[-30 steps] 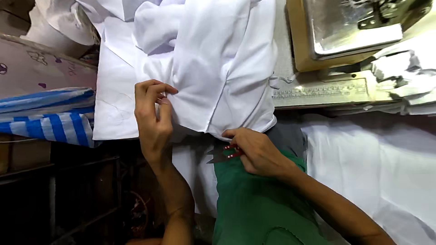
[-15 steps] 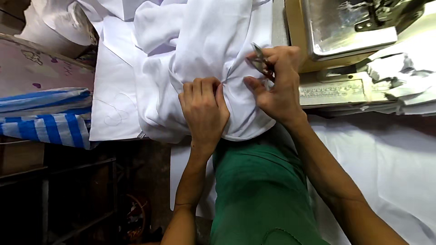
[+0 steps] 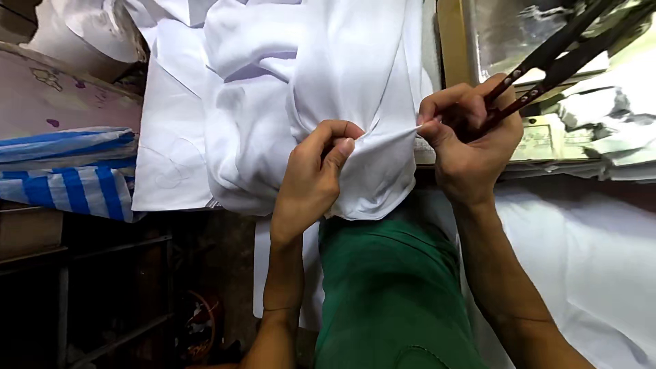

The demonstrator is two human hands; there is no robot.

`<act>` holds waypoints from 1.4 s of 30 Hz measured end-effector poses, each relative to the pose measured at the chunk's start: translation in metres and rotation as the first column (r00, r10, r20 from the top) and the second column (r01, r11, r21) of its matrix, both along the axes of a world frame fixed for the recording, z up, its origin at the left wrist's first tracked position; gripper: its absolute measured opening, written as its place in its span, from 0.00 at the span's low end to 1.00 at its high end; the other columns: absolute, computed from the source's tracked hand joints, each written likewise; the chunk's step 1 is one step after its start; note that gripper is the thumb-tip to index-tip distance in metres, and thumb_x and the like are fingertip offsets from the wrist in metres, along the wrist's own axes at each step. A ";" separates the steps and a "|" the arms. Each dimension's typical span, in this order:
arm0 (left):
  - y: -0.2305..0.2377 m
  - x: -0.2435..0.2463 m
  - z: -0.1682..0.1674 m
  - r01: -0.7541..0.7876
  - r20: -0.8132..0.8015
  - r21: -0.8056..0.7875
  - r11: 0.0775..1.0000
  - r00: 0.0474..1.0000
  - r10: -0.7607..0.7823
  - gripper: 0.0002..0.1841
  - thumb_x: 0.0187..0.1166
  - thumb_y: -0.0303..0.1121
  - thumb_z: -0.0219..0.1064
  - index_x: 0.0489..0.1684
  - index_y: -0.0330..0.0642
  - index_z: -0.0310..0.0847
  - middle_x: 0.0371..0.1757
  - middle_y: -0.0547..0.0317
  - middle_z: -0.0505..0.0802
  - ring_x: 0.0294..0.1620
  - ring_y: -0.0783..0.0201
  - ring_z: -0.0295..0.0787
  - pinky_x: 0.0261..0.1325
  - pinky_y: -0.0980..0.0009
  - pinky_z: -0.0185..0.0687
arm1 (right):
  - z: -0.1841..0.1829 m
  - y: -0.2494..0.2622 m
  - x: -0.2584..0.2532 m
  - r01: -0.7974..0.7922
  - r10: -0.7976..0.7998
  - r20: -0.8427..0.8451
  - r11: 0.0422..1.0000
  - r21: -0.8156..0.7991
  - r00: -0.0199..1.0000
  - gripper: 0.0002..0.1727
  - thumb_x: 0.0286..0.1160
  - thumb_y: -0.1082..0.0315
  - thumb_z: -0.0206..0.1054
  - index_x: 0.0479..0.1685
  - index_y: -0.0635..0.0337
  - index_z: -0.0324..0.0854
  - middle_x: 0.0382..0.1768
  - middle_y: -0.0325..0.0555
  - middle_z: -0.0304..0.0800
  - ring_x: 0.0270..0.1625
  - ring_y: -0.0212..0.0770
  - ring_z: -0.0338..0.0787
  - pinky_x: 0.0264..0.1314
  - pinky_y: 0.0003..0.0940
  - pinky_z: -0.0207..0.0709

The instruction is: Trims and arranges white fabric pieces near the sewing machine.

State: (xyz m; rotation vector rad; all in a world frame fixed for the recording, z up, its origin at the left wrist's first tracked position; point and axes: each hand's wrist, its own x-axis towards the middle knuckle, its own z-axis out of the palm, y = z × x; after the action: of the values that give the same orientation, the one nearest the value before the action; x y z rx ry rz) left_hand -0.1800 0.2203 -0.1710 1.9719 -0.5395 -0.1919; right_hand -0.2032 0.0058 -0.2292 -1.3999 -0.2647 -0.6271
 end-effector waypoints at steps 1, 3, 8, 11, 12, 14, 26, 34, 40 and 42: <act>-0.002 0.000 -0.002 0.001 0.005 -0.001 1.000 1.000 -0.001 0.10 0.88 0.26 0.57 0.58 0.38 0.81 0.37 0.61 0.88 0.30 0.74 0.82 0.30 0.81 0.79 | -0.003 -0.001 -0.001 0.006 -0.006 -0.006 1.000 -0.004 1.000 0.16 0.72 0.77 0.74 0.41 0.54 0.67 0.40 0.38 0.85 0.37 0.26 0.83 0.36 0.15 0.76; -0.004 0.000 -0.005 -0.006 0.012 -0.017 1.000 1.000 0.006 0.09 0.88 0.26 0.57 0.56 0.38 0.82 0.37 0.62 0.87 0.30 0.75 0.82 0.31 0.83 0.79 | -0.008 -0.004 -0.003 0.012 -0.013 -0.017 1.000 -0.013 1.000 0.17 0.72 0.77 0.74 0.41 0.54 0.67 0.40 0.38 0.85 0.36 0.25 0.82 0.34 0.15 0.75; -0.003 -0.001 -0.008 -0.021 -0.007 -0.062 0.998 1.000 0.021 0.08 0.88 0.26 0.58 0.55 0.38 0.81 0.36 0.61 0.86 0.29 0.75 0.81 0.30 0.83 0.77 | -0.015 -0.004 -0.002 0.046 -0.048 -0.035 0.997 -0.061 0.998 0.18 0.71 0.76 0.76 0.40 0.52 0.67 0.39 0.36 0.85 0.33 0.23 0.81 0.32 0.14 0.73; -0.001 -0.001 -0.009 -0.012 -0.019 -0.088 0.996 1.000 0.010 0.08 0.88 0.26 0.57 0.55 0.37 0.81 0.36 0.61 0.86 0.29 0.75 0.80 0.30 0.84 0.77 | -0.017 -0.002 0.000 0.024 -0.025 -0.025 0.998 -0.063 0.999 0.18 0.71 0.76 0.76 0.40 0.53 0.67 0.41 0.37 0.86 0.36 0.24 0.83 0.35 0.15 0.75; 0.000 0.000 -0.009 -0.010 -0.022 -0.098 0.995 1.000 0.008 0.08 0.88 0.26 0.57 0.55 0.37 0.81 0.36 0.61 0.86 0.29 0.75 0.80 0.30 0.84 0.77 | -0.018 -0.001 0.001 0.015 -0.016 -0.018 0.998 -0.062 1.000 0.18 0.71 0.76 0.76 0.40 0.53 0.67 0.41 0.38 0.86 0.37 0.25 0.83 0.36 0.16 0.75; 0.000 0.000 -0.009 -0.011 -0.031 -0.111 0.994 0.999 0.007 0.08 0.88 0.27 0.57 0.55 0.37 0.80 0.36 0.61 0.86 0.29 0.75 0.81 0.29 0.83 0.77 | -0.018 0.001 0.003 -0.004 0.004 -0.005 0.998 -0.068 1.000 0.17 0.72 0.76 0.75 0.40 0.53 0.67 0.42 0.39 0.86 0.39 0.27 0.84 0.38 0.18 0.77; 0.000 0.002 -0.014 -0.008 -0.018 -0.105 0.994 1.000 0.006 0.09 0.88 0.27 0.56 0.56 0.38 0.80 0.38 0.61 0.85 0.31 0.75 0.80 0.31 0.82 0.77 | -0.012 -0.004 0.007 -0.001 0.004 0.028 0.994 -0.105 1.000 0.17 0.72 0.75 0.76 0.38 0.52 0.67 0.43 0.38 0.85 0.43 0.29 0.85 0.43 0.21 0.80; -0.015 0.004 -0.006 -0.131 0.170 0.194 0.972 0.980 0.098 0.10 0.87 0.34 0.60 0.57 0.48 0.84 0.37 0.66 0.85 0.34 0.72 0.80 0.35 0.75 0.75 | -0.006 -0.012 0.011 0.078 -0.051 0.184 0.986 -0.145 0.982 0.17 0.70 0.77 0.77 0.36 0.53 0.69 0.43 0.41 0.85 0.49 0.37 0.89 0.51 0.32 0.86; -0.026 0.027 0.020 -0.007 0.328 0.409 0.913 0.934 -0.140 0.11 0.82 0.44 0.68 0.40 0.46 0.85 0.28 0.63 0.83 0.28 0.63 0.78 0.31 0.64 0.70 | -0.006 -0.014 0.015 0.080 -0.051 0.262 0.992 -0.100 0.964 0.16 0.69 0.76 0.77 0.36 0.53 0.70 0.42 0.41 0.85 0.50 0.40 0.89 0.53 0.35 0.87; -0.033 0.038 0.024 0.058 0.282 0.459 0.887 0.937 -0.207 0.09 0.80 0.42 0.69 0.37 0.47 0.86 0.25 0.63 0.83 0.26 0.64 0.79 0.31 0.63 0.70 | -0.008 -0.013 0.016 0.079 -0.054 0.260 0.993 -0.085 0.964 0.17 0.69 0.77 0.77 0.36 0.52 0.70 0.43 0.41 0.85 0.50 0.39 0.89 0.53 0.35 0.86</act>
State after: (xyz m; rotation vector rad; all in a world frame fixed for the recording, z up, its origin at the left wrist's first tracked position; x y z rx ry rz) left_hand -0.1425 0.1877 -0.1472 2.4361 -0.9145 -0.0781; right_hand -0.1875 -0.0073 -0.2374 -1.4221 -0.4604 -0.8636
